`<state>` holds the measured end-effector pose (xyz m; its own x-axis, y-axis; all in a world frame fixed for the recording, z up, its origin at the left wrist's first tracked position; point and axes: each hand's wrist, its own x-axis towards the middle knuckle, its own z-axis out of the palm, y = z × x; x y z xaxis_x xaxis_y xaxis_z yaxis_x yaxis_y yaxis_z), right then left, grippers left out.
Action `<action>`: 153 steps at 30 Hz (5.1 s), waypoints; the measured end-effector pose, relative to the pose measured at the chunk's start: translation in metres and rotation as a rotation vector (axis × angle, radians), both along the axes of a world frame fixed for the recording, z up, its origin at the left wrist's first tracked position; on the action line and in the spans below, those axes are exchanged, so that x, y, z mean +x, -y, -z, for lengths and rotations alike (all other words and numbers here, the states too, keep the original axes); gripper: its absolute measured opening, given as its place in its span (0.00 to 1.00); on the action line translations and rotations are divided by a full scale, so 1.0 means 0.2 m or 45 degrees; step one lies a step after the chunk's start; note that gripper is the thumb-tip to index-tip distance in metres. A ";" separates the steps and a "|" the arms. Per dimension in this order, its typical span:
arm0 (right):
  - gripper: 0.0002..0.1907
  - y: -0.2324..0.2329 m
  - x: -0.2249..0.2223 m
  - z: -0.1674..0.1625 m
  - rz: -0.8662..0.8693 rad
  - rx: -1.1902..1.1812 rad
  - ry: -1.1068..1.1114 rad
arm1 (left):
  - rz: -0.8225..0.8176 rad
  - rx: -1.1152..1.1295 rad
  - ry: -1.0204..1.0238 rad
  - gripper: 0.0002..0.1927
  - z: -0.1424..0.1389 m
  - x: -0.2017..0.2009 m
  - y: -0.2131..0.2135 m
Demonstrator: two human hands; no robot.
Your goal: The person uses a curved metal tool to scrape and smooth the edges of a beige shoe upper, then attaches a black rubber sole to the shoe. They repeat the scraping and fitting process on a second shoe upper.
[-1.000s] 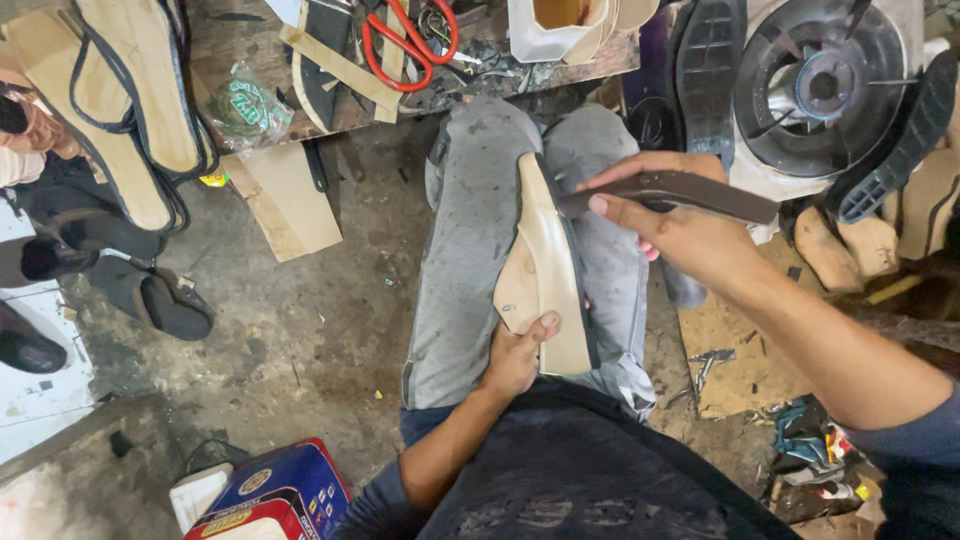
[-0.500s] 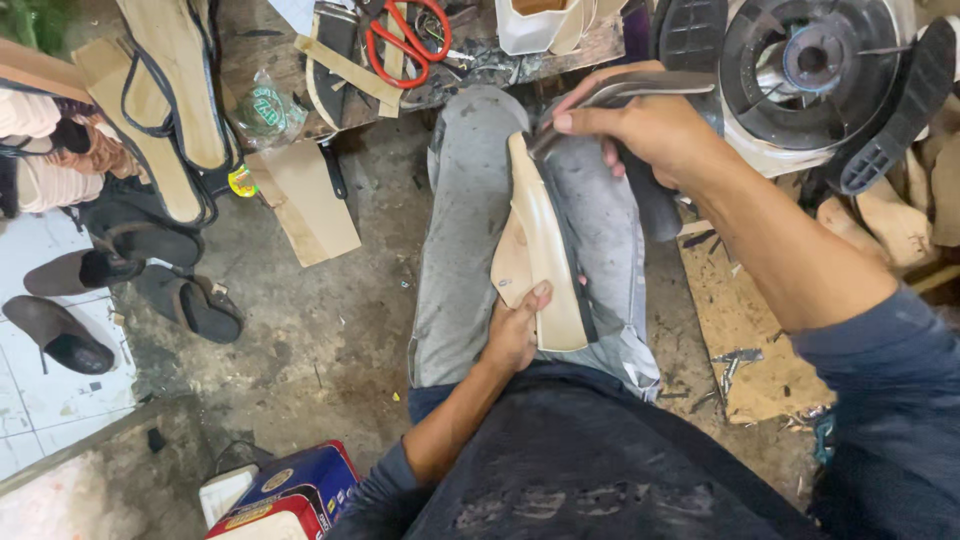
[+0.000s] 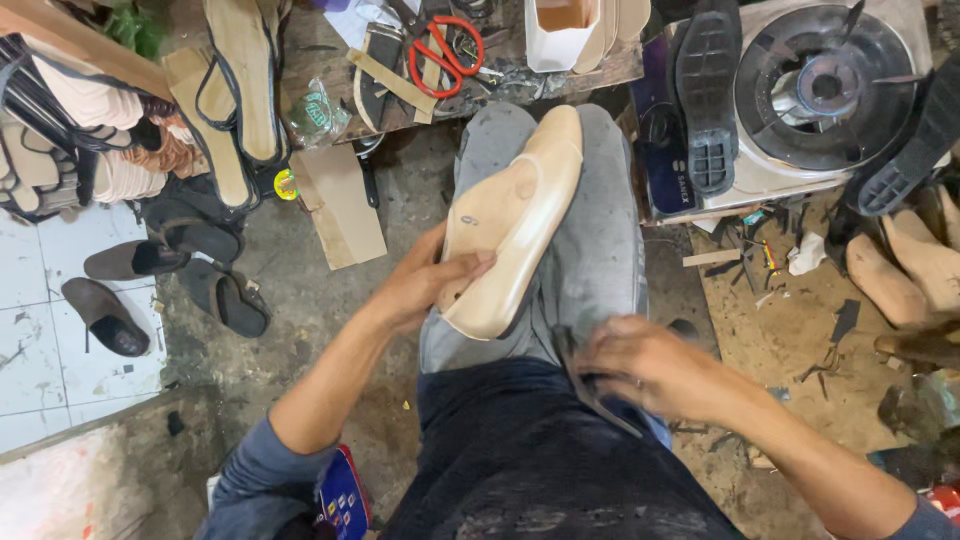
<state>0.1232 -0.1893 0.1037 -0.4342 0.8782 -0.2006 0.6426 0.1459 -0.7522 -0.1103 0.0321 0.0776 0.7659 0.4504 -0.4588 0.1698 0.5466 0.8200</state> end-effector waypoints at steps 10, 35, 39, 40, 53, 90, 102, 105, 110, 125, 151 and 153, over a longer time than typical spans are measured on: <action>0.52 -0.32 0.14 -0.27 0.844 0.926 0.353 | 0.545 0.461 0.575 0.44 -0.47 0.20 -0.15; 0.51 -0.41 0.14 0.16 1.080 0.718 -0.534 | -0.090 1.904 0.439 0.45 -0.49 0.35 0.10; 0.42 -0.43 0.14 0.21 1.027 0.548 -0.976 | -0.117 1.944 0.418 0.43 -0.49 0.40 0.15; 0.41 -0.42 0.15 0.21 0.998 0.541 -1.011 | -0.125 1.944 0.427 0.43 -0.49 0.40 0.15; 0.33 -0.41 0.27 0.09 0.909 0.300 -0.781 | -0.095 1.926 0.605 0.43 -0.51 0.51 0.18; 0.16 -0.41 0.50 -0.09 0.919 0.588 0.112 | -0.658 0.307 0.527 0.22 0.44 0.48 -0.41; 0.21 -0.69 0.64 -0.15 0.515 0.476 -0.135 | -0.787 0.357 0.379 0.23 0.28 0.47 -0.43; 0.23 -0.75 0.65 -0.17 0.353 0.441 -0.019 | -0.759 0.358 0.367 0.23 0.27 0.46 -0.42; 0.17 -0.85 0.61 -0.23 0.408 0.328 0.037 | -0.791 0.390 0.312 0.23 0.27 0.45 -0.43; 0.23 -1.12 0.44 -0.33 0.032 0.547 0.342 | -0.793 0.326 0.349 0.21 0.22 0.48 -0.40; 0.15 -0.40 0.53 -0.18 0.821 0.399 0.098 | -0.656 0.413 0.421 0.21 0.25 0.36 -0.40; 0.14 -0.39 0.51 -0.15 1.030 0.365 0.035 | -0.606 0.409 0.446 0.20 0.24 0.38 -0.41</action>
<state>0.2257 -0.1108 0.1341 0.3489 0.9341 0.0754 0.6486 -0.1826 -0.7389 -0.0343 0.1141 0.0288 0.5293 0.8484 -0.0066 -0.3348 0.2160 0.9172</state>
